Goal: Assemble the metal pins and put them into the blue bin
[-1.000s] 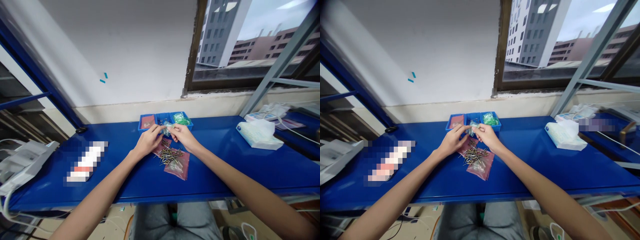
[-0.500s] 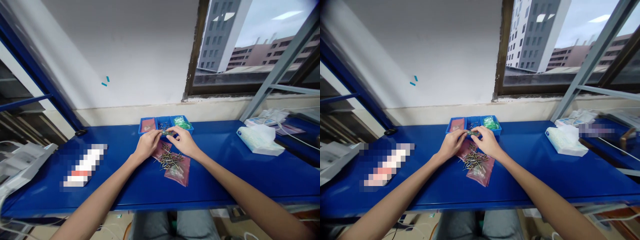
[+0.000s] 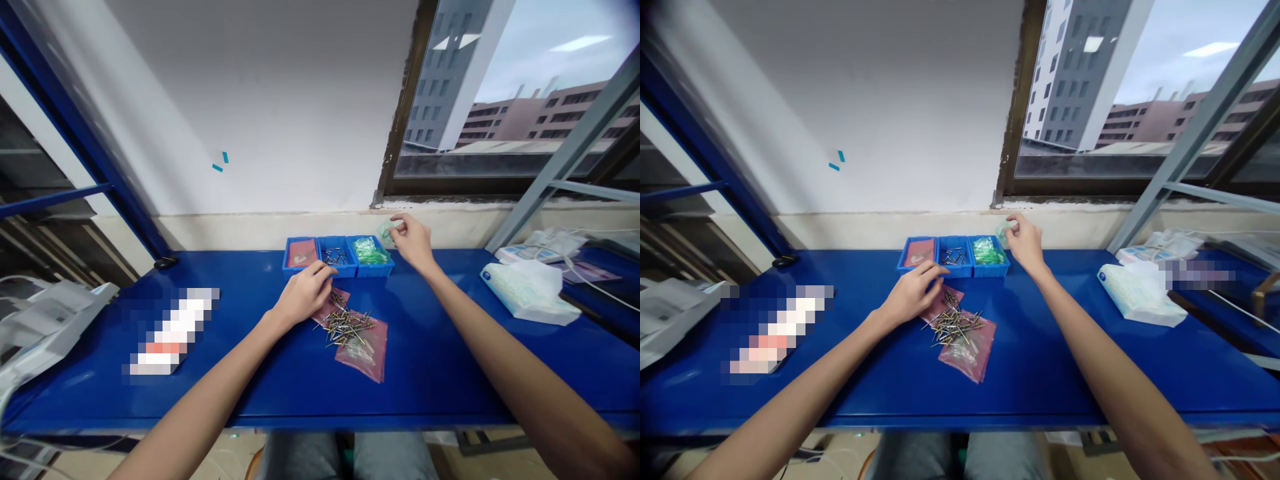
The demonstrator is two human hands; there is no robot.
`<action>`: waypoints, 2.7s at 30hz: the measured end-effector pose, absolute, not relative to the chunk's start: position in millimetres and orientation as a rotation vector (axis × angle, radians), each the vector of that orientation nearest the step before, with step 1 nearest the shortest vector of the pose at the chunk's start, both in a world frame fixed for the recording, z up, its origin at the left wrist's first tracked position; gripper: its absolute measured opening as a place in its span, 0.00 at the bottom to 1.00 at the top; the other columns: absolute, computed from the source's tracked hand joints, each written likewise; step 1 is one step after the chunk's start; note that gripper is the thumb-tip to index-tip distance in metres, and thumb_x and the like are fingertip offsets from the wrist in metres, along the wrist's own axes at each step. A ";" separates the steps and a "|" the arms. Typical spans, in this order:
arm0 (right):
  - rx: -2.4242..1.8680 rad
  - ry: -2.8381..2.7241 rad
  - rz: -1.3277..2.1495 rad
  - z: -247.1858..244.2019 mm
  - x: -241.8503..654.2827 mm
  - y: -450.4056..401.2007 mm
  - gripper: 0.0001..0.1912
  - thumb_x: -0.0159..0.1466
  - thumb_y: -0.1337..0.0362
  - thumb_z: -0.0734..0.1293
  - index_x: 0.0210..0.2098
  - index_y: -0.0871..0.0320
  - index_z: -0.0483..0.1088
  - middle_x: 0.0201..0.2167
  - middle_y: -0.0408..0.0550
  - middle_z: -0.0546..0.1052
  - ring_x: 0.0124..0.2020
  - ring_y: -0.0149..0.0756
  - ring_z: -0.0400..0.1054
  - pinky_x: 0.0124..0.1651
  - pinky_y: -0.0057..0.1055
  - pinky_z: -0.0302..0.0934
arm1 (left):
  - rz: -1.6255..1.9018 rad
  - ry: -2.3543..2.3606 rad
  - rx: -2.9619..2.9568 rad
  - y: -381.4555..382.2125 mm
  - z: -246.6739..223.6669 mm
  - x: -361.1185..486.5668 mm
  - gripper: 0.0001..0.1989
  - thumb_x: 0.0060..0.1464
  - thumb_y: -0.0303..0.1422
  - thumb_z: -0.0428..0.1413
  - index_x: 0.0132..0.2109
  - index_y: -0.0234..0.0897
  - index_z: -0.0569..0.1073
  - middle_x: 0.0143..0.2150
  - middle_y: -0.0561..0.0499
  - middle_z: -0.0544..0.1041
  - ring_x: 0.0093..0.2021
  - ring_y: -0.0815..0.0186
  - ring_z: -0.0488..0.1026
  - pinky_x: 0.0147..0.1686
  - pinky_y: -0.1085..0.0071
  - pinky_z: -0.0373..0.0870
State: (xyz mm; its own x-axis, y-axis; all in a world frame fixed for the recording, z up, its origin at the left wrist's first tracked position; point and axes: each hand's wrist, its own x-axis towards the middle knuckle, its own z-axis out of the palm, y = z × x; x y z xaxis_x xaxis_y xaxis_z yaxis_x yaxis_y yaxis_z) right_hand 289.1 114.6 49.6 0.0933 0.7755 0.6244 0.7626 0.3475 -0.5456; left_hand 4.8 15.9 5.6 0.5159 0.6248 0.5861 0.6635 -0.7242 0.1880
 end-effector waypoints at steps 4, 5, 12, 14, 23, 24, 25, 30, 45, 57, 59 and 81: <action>-1.512 -1.760 0.056 27.8 293.6 136.2 0.14 0.61 0.66 0.67 0.45 0.61 0.77 0.30 0.50 0.80 0.33 0.40 0.74 0.45 0.33 0.63 | -0.965 -1.141 -2.688 15.3 5.7 5.4 0.11 0.67 0.28 0.46 0.51 0.36 0.71 0.46 0.45 0.74 0.46 0.62 0.75 0.46 0.63 0.76; -1.534 -1.797 0.072 24.8 293.1 139.0 0.14 0.61 0.65 0.67 0.45 0.61 0.78 0.31 0.51 0.81 0.35 0.40 0.74 0.45 0.32 0.63 | -0.958 -1.149 -2.686 15.3 5.5 5.4 0.11 0.67 0.28 0.46 0.51 0.36 0.71 0.46 0.46 0.74 0.46 0.62 0.75 0.46 0.63 0.76; -1.652 -1.868 0.013 29.4 286.4 147.0 0.13 0.59 0.64 0.70 0.44 0.59 0.78 0.32 0.50 0.81 0.37 0.40 0.73 0.41 0.30 0.61 | -0.931 -1.164 -2.679 17.3 3.3 3.7 0.11 0.67 0.28 0.47 0.52 0.37 0.71 0.47 0.45 0.74 0.45 0.62 0.75 0.45 0.64 0.76; -1.695 -1.866 -0.038 31.5 284.1 150.2 0.14 0.58 0.65 0.70 0.44 0.59 0.77 0.31 0.50 0.80 0.36 0.40 0.73 0.39 0.30 0.60 | -0.931 -1.157 -2.681 17.3 3.5 3.7 0.11 0.67 0.28 0.46 0.51 0.36 0.71 0.47 0.45 0.74 0.45 0.62 0.75 0.45 0.64 0.76; -1.648 -2.036 0.058 37.2 282.2 161.8 0.06 0.58 0.70 0.68 0.33 0.62 0.78 0.29 0.51 0.81 0.31 0.36 0.72 0.35 0.27 0.59 | -0.930 -1.174 -2.656 18.2 4.2 2.3 0.11 0.67 0.28 0.47 0.51 0.37 0.72 0.46 0.46 0.74 0.45 0.62 0.75 0.45 0.64 0.76; -1.642 -2.052 0.078 38.3 283.6 161.1 0.06 0.58 0.71 0.67 0.31 0.61 0.79 0.29 0.50 0.81 0.31 0.35 0.72 0.35 0.26 0.59 | -0.935 -1.170 -2.651 18.5 3.9 2.1 0.11 0.67 0.29 0.47 0.51 0.37 0.72 0.46 0.46 0.74 0.44 0.62 0.75 0.45 0.64 0.76; -1.637 -2.062 0.098 39.0 284.8 160.1 0.07 0.57 0.72 0.67 0.31 0.61 0.79 0.28 0.50 0.81 0.31 0.35 0.72 0.34 0.26 0.59 | -0.939 -1.164 -2.649 18.7 3.7 2.0 0.11 0.67 0.29 0.47 0.51 0.37 0.72 0.46 0.46 0.74 0.44 0.63 0.75 0.44 0.65 0.76; -1.636 -2.046 0.126 35.2 282.4 155.9 0.12 0.54 0.76 0.65 0.33 0.62 0.80 0.30 0.49 0.82 0.32 0.35 0.74 0.34 0.24 0.60 | -0.912 -1.167 -2.672 17.4 3.5 2.4 0.11 0.67 0.29 0.47 0.51 0.38 0.72 0.46 0.46 0.74 0.45 0.62 0.75 0.44 0.65 0.76; -1.129 -2.060 0.183 61.6 245.3 54.8 0.10 0.65 0.66 0.62 0.36 0.58 0.77 0.28 0.46 0.78 0.29 0.36 0.69 0.35 0.31 0.57 | -0.848 -1.194 -2.677 26.7 6.4 -9.3 0.12 0.65 0.29 0.48 0.49 0.37 0.75 0.43 0.46 0.78 0.41 0.62 0.77 0.41 0.65 0.75; -1.136 -2.474 0.429 2.1 213.3 24.0 0.06 0.63 0.66 0.67 0.40 0.55 0.74 0.28 0.45 0.75 0.31 0.35 0.66 0.34 0.31 0.53 | -0.594 -1.189 -2.796 28.4 -3.9 -6.3 0.12 0.62 0.29 0.50 0.47 0.38 0.77 0.41 0.46 0.76 0.41 0.60 0.76 0.40 0.66 0.73; -1.111 -2.488 0.397 2.9 212.0 21.8 0.06 0.64 0.67 0.66 0.41 0.55 0.74 0.31 0.46 0.76 0.34 0.37 0.67 0.37 0.31 0.54 | -0.564 -1.209 -2.792 28.1 -4.4 -6.0 0.11 0.62 0.30 0.50 0.46 0.38 0.77 0.39 0.46 0.76 0.39 0.61 0.76 0.38 0.67 0.72; -1.000 -2.415 0.529 -0.9 206.2 26.0 0.03 0.65 0.71 0.67 0.35 0.59 0.72 0.31 0.44 0.74 0.32 0.32 0.66 0.38 0.28 0.56 | -0.528 -1.253 -2.896 31.5 2.0 -12.5 0.09 0.64 0.31 0.51 0.42 0.37 0.77 0.40 0.47 0.72 0.39 0.63 0.73 0.42 0.68 0.70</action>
